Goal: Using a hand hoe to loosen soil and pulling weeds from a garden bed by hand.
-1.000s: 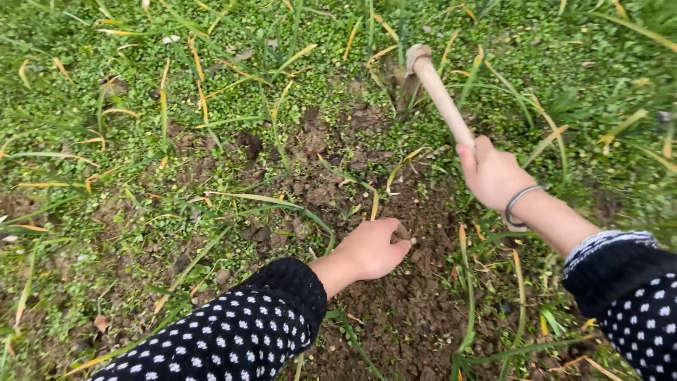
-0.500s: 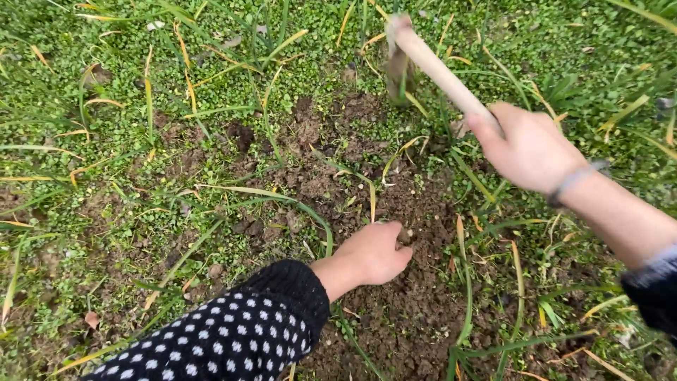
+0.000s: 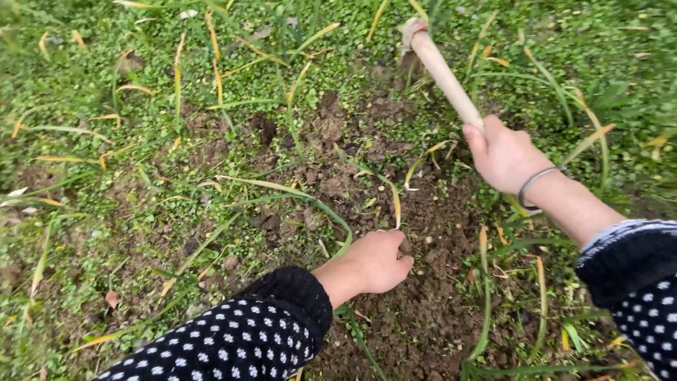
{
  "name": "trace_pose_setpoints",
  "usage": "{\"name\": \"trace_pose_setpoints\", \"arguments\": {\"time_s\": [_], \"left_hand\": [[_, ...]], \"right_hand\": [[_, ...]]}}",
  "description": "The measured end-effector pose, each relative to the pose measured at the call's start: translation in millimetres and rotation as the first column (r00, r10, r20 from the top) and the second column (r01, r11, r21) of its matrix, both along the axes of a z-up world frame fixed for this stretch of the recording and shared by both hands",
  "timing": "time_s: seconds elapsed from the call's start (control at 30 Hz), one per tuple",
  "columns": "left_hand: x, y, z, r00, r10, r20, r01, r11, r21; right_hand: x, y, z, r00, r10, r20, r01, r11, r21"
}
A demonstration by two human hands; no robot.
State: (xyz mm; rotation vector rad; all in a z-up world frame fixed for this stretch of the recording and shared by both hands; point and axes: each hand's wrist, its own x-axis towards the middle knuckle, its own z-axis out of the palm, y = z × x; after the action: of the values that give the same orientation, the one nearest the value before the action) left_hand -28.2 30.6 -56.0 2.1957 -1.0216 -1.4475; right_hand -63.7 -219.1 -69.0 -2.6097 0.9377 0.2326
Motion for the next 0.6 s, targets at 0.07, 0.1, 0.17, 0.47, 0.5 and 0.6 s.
{"name": "trace_pose_setpoints", "arguments": {"time_s": [0.07, 0.1, 0.17, 0.47, 0.5, 0.6], "left_hand": [[-6, -5, 19, 0.999, -0.027, -0.019, 0.027, 1.0, 0.004], [-9, -6, 29, 0.999, -0.038, -0.039, 0.038, 0.999, 0.017], [-11, -7, 28, 0.998, -0.061, -0.032, 0.061, 0.998, 0.009], [-17, -7, 37, 0.991, -0.137, 0.0, 0.137, 0.99, 0.029], [-17, -8, 34, 0.988, -0.151, 0.019, 0.15, 0.988, 0.033], [-27, -15, 39, 0.988, -0.149, 0.04, 0.14, 0.975, 0.17]], "right_hand": [[-8, 5, 9, 1.0, -0.024, 0.011, 0.023, 1.0, 0.021], [-10, 9, 13, 0.999, -0.032, 0.022, 0.031, 0.998, 0.05], [-22, 16, 24, 0.999, -0.025, 0.021, 0.024, 0.998, 0.051], [-88, 34, 35, 0.996, 0.071, -0.053, -0.072, 0.997, -0.022], [-96, 36, 36, 0.991, 0.102, -0.082, -0.106, 0.993, -0.051], [-109, 21, 51, 0.947, 0.025, -0.32, 0.049, 0.974, 0.22]]}}
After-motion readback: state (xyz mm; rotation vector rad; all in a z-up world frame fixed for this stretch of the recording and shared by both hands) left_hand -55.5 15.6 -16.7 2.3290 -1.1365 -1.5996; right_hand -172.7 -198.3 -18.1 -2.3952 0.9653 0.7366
